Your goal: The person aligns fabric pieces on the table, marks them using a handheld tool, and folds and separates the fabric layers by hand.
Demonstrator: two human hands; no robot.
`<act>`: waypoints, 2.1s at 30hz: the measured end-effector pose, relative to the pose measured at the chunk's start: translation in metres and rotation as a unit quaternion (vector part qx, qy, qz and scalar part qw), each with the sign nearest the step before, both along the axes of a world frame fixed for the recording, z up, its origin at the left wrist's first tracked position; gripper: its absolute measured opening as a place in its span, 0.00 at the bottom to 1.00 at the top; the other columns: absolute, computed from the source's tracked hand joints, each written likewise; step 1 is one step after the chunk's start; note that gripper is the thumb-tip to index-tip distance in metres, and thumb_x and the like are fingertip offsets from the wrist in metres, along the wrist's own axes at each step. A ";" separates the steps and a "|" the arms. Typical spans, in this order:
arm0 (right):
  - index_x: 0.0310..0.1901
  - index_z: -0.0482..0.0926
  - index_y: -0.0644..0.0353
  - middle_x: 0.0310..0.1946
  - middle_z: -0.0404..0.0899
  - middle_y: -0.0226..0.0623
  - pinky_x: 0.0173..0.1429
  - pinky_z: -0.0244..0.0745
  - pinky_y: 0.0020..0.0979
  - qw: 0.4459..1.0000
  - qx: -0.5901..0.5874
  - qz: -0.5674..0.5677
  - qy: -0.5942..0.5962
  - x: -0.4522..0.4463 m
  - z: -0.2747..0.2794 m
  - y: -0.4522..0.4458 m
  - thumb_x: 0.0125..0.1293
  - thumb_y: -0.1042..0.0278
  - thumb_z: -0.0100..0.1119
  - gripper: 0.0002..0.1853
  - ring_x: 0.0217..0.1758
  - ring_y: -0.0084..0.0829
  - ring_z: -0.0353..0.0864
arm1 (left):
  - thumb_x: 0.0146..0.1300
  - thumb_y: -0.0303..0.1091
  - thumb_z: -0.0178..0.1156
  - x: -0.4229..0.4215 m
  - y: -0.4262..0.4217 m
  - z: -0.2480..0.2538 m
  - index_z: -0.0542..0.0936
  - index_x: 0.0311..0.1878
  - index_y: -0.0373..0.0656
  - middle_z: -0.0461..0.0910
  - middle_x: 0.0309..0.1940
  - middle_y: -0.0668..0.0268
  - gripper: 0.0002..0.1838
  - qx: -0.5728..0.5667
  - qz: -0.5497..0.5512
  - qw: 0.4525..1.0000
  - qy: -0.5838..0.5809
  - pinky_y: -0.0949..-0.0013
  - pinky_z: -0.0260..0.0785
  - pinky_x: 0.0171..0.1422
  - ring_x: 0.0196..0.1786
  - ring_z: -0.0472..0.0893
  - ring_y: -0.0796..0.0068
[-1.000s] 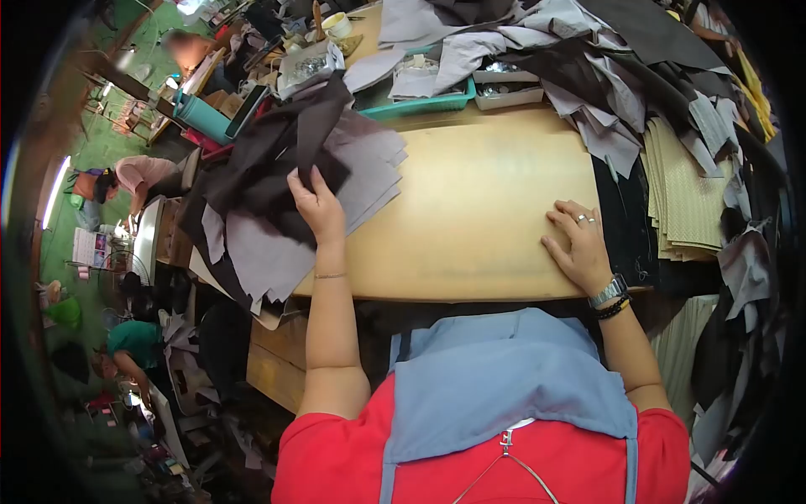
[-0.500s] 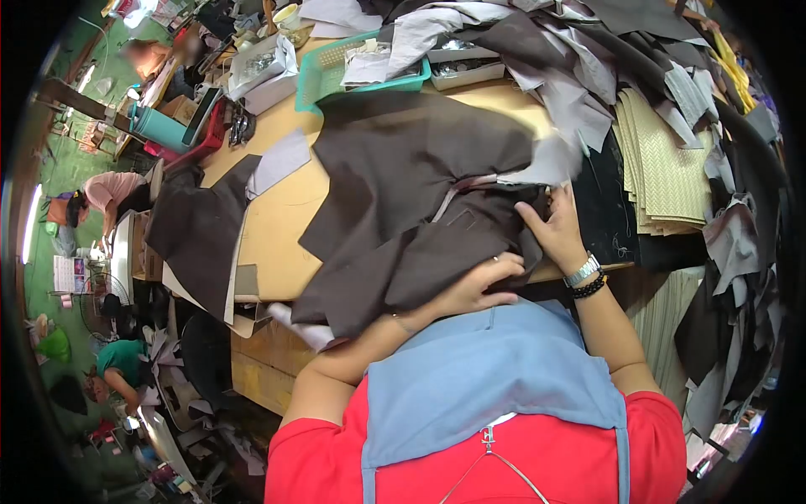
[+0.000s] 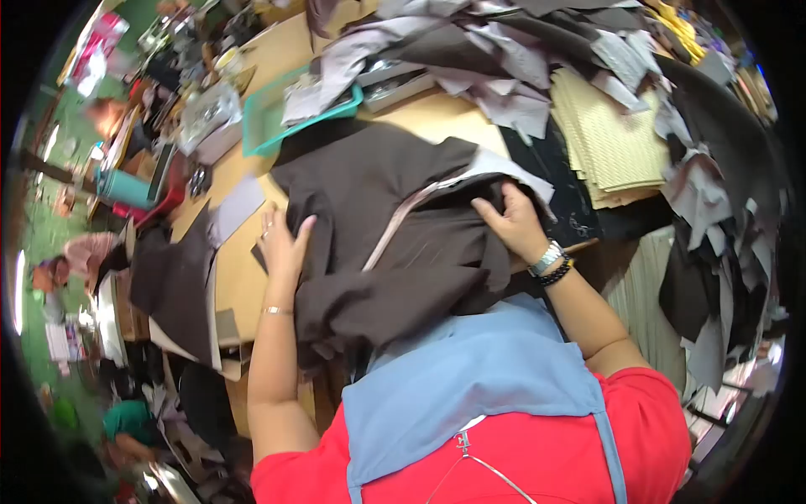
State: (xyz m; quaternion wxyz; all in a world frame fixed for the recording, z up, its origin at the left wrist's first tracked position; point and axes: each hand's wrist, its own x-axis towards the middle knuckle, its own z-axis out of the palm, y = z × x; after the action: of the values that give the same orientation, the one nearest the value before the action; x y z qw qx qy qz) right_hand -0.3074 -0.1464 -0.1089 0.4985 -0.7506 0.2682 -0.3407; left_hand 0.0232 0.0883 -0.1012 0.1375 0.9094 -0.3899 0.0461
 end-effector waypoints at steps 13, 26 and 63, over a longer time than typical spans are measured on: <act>0.61 0.75 0.62 0.50 0.82 0.49 0.55 0.77 0.33 0.994 -0.035 0.080 0.065 -0.015 0.047 0.019 0.66 0.70 0.59 0.22 0.50 0.42 0.84 | 0.61 0.42 0.66 0.042 0.061 0.089 0.66 0.69 0.43 0.70 0.67 0.49 0.35 0.219 0.152 0.960 -0.081 0.55 0.66 0.68 0.67 0.72 0.51; 0.42 0.79 0.65 0.58 0.72 0.62 0.65 0.66 0.43 0.985 -0.135 0.102 0.039 0.008 0.025 0.030 0.60 0.71 0.58 0.10 0.60 0.57 0.71 | 0.72 0.43 0.54 -0.094 -0.162 0.026 0.73 0.64 0.50 0.69 0.68 0.56 0.20 -0.060 -0.293 0.952 0.059 0.38 0.56 0.71 0.72 0.66 0.54; 0.67 0.65 0.70 0.65 0.71 0.50 0.70 0.70 0.36 0.963 0.118 0.194 -0.148 -0.004 0.087 -0.009 0.75 0.60 0.47 0.26 0.66 0.38 0.74 | 0.72 0.30 0.58 -0.140 -0.116 0.031 0.80 0.53 0.40 0.84 0.46 0.70 0.10 -0.288 -0.245 0.560 0.738 0.77 0.73 0.53 0.47 0.80 0.85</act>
State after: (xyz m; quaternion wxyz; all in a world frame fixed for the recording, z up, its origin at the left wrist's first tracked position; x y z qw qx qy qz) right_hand -0.3113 -0.1558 -0.0214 0.6743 -0.6653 0.0795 -0.3104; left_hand -0.1168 -0.0277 -0.0701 0.6375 0.4081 -0.3260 -0.5663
